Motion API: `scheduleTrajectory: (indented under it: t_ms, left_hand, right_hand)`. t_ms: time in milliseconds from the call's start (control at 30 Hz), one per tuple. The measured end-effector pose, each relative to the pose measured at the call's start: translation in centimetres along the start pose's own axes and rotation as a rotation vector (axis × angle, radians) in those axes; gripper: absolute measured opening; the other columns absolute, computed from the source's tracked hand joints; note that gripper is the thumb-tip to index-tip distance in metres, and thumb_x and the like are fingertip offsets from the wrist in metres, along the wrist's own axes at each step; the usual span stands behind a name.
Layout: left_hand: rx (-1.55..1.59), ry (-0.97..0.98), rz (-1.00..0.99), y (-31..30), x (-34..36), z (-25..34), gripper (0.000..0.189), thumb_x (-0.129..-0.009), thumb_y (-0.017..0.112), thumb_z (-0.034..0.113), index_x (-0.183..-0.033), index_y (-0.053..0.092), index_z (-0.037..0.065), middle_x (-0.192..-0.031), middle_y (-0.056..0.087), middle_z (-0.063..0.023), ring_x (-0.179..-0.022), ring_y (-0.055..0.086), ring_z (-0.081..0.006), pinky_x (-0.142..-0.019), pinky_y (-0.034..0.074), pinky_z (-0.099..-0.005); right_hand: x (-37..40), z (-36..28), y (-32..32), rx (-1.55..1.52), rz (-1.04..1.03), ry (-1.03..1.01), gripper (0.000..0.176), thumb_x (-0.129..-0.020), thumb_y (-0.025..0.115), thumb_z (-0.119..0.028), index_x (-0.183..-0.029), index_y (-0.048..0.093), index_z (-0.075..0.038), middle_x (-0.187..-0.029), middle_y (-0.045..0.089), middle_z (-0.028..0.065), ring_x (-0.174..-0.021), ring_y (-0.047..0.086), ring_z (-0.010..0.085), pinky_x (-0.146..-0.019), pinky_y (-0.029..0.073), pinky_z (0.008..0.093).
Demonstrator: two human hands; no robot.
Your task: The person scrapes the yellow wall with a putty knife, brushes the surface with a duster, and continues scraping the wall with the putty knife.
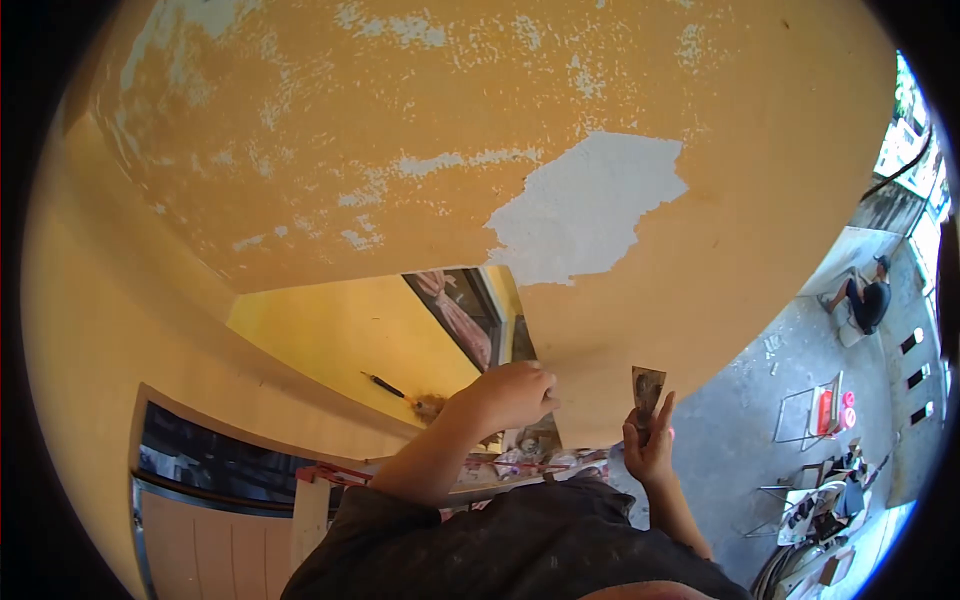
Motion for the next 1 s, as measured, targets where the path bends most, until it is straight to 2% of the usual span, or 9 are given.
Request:
scheduleTrajectory:
  t_ms: [67, 133, 200, 433, 667, 700, 767, 933, 1000]
  left_hand:
    - [0.043, 0.081, 0.039, 0.0, 0.0, 1.7, 0.035, -0.089, 0.056, 0.033, -0.102, 0.064, 0.002, -0.101, 0.063, -0.0185, -0.1, 0.059, -0.0341, -0.087, 0.046, -0.042]
    - [-0.046, 0.186, -0.067, 1.0, 0.1, 2.6, 0.035, -0.089, 0.055, 0.034, -0.101, 0.064, 0.002, -0.099, 0.062, -0.0188, -0.098, 0.06, -0.0343, -0.086, 0.047, -0.0423]
    - [-0.103, 0.204, -0.134, 1.4, 1.0, 2.4, 0.037, -0.089, 0.055, 0.035, -0.101, 0.064, 0.002, -0.099, 0.062, -0.0192, -0.095, 0.061, -0.0342, -0.084, 0.047, -0.0419]
    - [-0.141, 0.09, 0.021, -4.0, 6.5, 1.3, 0.037, -0.089, 0.056, 0.036, -0.103, 0.064, 0.002, -0.099, 0.061, -0.0169, -0.096, 0.061, -0.0329, -0.084, 0.048, -0.0418]
    - [0.042, 0.246, 0.217, -5.6, 9.6, 4.1, 0.04, -0.088, 0.059, 0.036, -0.106, 0.063, 0.001, -0.102, 0.062, -0.0182, -0.095, 0.061, -0.0342, -0.083, 0.048, -0.0405]
    - [0.139, 0.378, 0.236, -5.2, 9.6, 4.9, 0.039, -0.088, 0.06, 0.035, -0.105, 0.063, 0.0, -0.1, 0.063, -0.0185, -0.092, 0.062, -0.0346, -0.081, 0.049, -0.0405]
    - [0.281, 0.594, 0.26, -5.0, 10.0, 6.1, 0.037, -0.087, 0.063, 0.032, -0.102, 0.063, -0.002, -0.092, 0.064, -0.019, -0.083, 0.063, -0.0344, -0.074, 0.05, -0.0382]
    - [0.428, 0.606, 0.362, -3.3, 9.3, 5.2, 0.034, -0.087, 0.064, 0.029, -0.099, 0.064, -0.003, -0.083, 0.062, -0.0173, -0.074, 0.062, -0.0284, -0.067, 0.048, -0.0358]
    - [0.512, 0.448, 0.443, -2.6, 8.4, 3.2, 0.032, -0.087, 0.065, 0.027, -0.098, 0.064, -0.003, -0.075, 0.06, -0.0146, -0.066, 0.059, -0.0254, -0.062, 0.046, -0.0351]
  right_hand:
    - [2.9, 2.7, -0.2, -0.183, 0.126, 0.31, 0.079, -0.089, 0.043, 0.004, -0.148, -0.009, -0.004, -0.085, 0.053, 0.0067, -0.062, 0.047, 0.0088, -0.054, 0.04, 0.0228]
    - [4.3, 3.6, -0.1, -0.019, 0.08, 0.39, 0.062, -0.089, 0.047, 0.0, -0.145, 0.02, -0.001, -0.084, 0.061, 0.0091, -0.06, 0.056, 0.011, -0.051, 0.045, 0.0256]
    - [6.0, 4.2, 0.6, -0.032, -0.038, 0.651, 0.056, -0.088, 0.048, 0.002, -0.139, 0.027, 0.005, -0.088, 0.064, 0.0139, -0.074, 0.061, 0.0221, -0.065, 0.047, 0.0316]
    - [9.0, 1.0, 2.0, 0.009, -0.179, 0.623, 0.038, -0.087, 0.049, -0.005, -0.124, 0.04, -0.002, -0.076, 0.064, 0.0191, -0.069, 0.065, 0.0334, -0.062, 0.049, 0.0402]
    - [10.3, 1.1, 4.6, 0.05, -0.226, 0.832, 0.025, -0.092, 0.052, -0.014, -0.113, 0.045, -0.001, -0.082, 0.06, 0.0153, -0.07, 0.061, 0.0208, -0.061, 0.047, 0.0357]
    - [10.3, 1.4, 5.2, -0.018, -0.173, 0.849, 0.021, -0.093, 0.053, -0.015, -0.107, 0.046, -0.002, -0.074, 0.058, 0.01, -0.063, 0.057, 0.0139, -0.053, 0.044, 0.0319]
    - [7.8, -0.7, 5.5, -0.069, -0.161, 0.877, 0.019, -0.093, 0.053, -0.016, -0.104, 0.045, -0.002, -0.07, 0.056, 0.0077, -0.06, 0.055, 0.0121, -0.05, 0.041, 0.03]
    - [4.5, -2.8, 5.3, -0.306, -0.101, 1.004, 0.017, -0.096, 0.05, -0.02, -0.1, 0.04, -0.007, -0.056, 0.046, 0.0011, -0.043, 0.044, 0.0109, -0.039, 0.034, 0.0289]
    - [2.0, -3.0, 4.1, -0.241, -0.102, 0.931, 0.015, -0.096, 0.049, -0.021, -0.098, 0.04, -0.009, -0.055, 0.045, 0.0008, -0.041, 0.043, 0.0101, -0.037, 0.033, 0.0278]
Point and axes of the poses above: each hand's wrist, its own x-axis away from the middle knuckle, its own y-axis out of the palm, z = x × y, the point moved 8 cm from there along -x, towards the middle knuckle
